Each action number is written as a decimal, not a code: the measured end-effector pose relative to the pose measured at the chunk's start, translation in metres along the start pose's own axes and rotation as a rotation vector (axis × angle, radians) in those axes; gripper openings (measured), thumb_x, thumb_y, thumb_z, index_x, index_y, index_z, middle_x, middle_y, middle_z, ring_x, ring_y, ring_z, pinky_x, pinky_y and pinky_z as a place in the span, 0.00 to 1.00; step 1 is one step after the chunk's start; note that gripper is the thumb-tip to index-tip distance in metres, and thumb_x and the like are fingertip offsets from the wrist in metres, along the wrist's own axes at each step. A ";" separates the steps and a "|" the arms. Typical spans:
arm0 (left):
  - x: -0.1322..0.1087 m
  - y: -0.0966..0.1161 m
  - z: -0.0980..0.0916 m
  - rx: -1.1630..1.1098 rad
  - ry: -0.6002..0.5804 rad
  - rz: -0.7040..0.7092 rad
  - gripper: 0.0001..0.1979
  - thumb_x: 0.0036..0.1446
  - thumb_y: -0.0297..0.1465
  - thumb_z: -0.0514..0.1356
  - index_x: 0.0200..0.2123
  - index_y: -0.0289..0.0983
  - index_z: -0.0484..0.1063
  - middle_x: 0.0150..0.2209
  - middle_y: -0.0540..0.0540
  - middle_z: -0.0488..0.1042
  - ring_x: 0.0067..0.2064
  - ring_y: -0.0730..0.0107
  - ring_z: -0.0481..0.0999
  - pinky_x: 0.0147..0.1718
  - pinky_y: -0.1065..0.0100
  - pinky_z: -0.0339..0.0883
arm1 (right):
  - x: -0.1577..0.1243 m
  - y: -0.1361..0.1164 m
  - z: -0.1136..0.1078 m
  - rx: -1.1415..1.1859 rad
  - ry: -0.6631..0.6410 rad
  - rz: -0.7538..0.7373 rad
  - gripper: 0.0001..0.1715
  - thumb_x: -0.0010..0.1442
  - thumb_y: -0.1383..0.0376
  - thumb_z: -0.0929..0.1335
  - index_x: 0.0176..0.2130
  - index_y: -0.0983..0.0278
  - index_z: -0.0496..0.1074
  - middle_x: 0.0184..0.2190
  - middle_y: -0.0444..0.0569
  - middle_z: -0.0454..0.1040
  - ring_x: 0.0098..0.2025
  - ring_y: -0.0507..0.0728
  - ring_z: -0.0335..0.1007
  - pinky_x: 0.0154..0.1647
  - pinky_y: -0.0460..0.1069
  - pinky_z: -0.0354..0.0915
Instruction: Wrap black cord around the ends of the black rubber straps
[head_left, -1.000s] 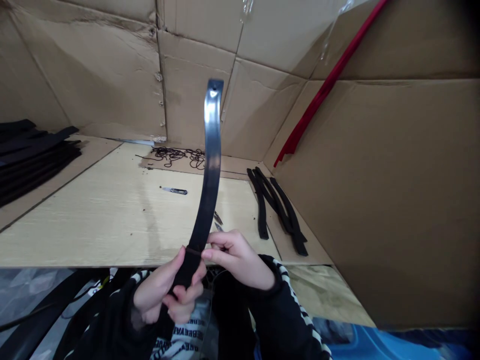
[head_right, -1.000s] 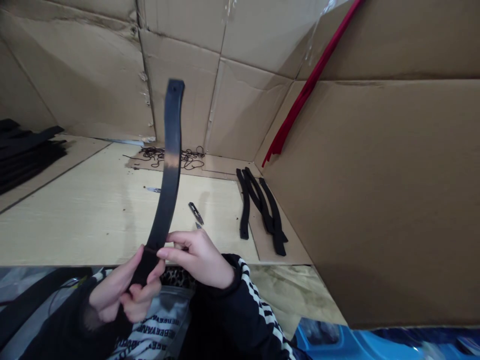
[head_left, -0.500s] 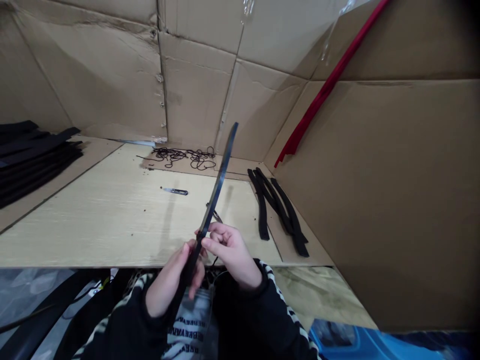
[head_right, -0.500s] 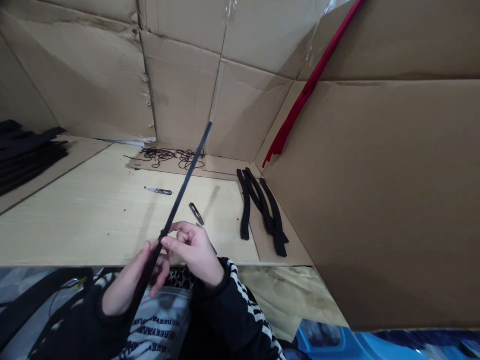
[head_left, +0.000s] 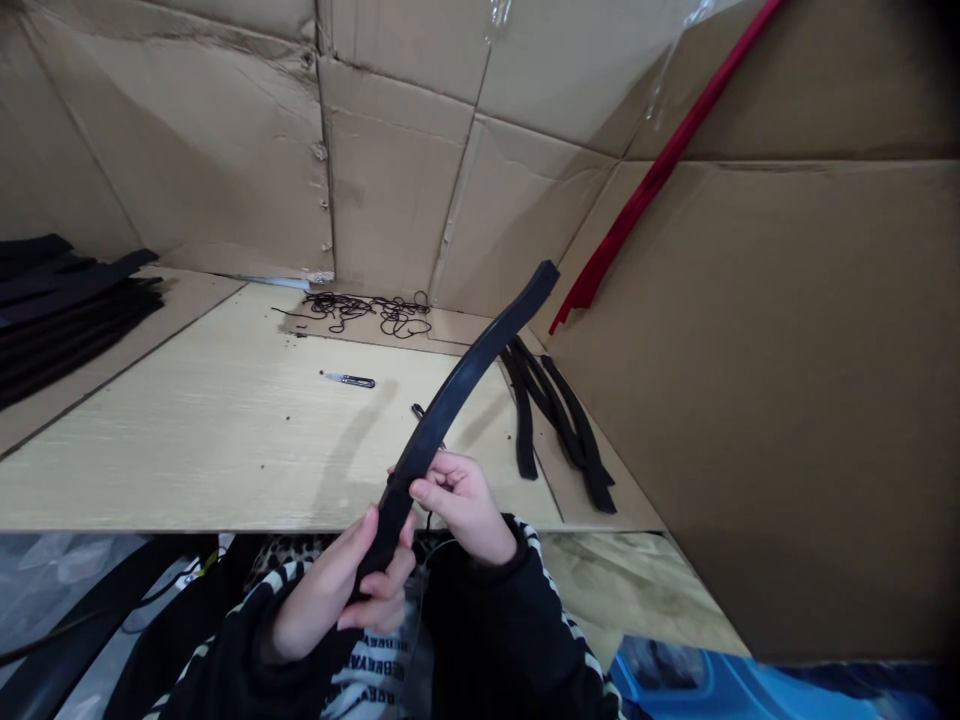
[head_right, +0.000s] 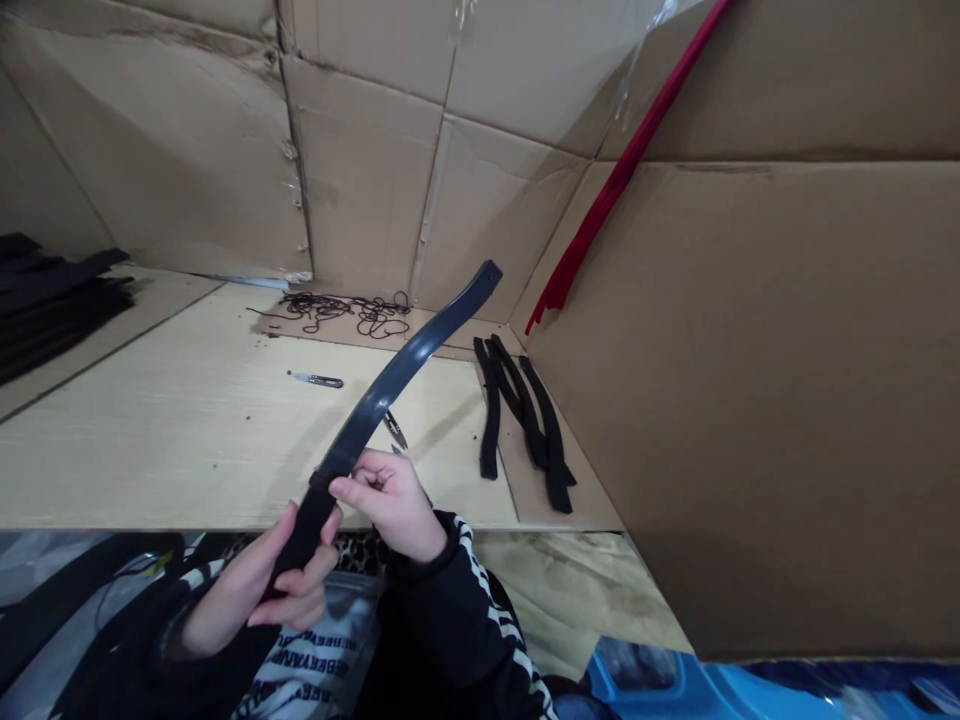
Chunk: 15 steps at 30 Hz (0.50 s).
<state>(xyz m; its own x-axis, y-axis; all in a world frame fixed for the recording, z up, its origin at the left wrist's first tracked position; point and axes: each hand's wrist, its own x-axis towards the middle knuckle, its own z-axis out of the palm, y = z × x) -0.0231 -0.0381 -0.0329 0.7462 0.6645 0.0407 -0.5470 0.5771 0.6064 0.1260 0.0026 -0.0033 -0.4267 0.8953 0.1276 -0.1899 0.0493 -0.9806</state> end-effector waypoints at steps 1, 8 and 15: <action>-0.001 0.000 -0.002 -0.082 -0.057 -0.046 0.20 0.59 0.49 0.48 0.35 0.39 0.67 0.17 0.61 0.51 0.11 0.89 0.42 0.16 0.79 0.48 | -0.001 0.000 0.001 0.033 -0.017 0.007 0.25 0.51 0.53 0.71 0.40 0.70 0.74 0.20 0.47 0.72 0.20 0.51 0.68 0.22 0.44 0.61; -0.006 0.000 -0.010 -0.482 -0.352 -0.204 0.21 0.60 0.49 0.46 0.35 0.39 0.68 0.14 0.61 0.47 0.09 0.91 0.38 0.10 0.83 0.44 | -0.004 0.005 0.002 0.116 -0.063 0.063 0.33 0.46 0.53 0.74 0.48 0.68 0.73 0.16 0.38 0.59 0.16 0.43 0.46 0.17 0.41 0.45; -0.005 -0.014 -0.002 -0.866 -0.555 -0.141 0.20 0.63 0.44 0.39 0.30 0.37 0.59 0.10 0.64 0.44 0.06 0.92 0.33 0.06 0.86 0.39 | -0.002 0.004 0.004 0.019 -0.137 0.044 0.37 0.46 0.47 0.72 0.48 0.68 0.73 0.18 0.38 0.54 0.20 0.44 0.45 0.20 0.42 0.45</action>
<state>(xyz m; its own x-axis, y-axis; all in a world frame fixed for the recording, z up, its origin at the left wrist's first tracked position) -0.0200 -0.0486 -0.0435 0.7742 0.3790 0.5069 -0.3626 0.9220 -0.1357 0.1223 -0.0007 -0.0066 -0.5514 0.8276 0.1049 -0.1847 0.0015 -0.9828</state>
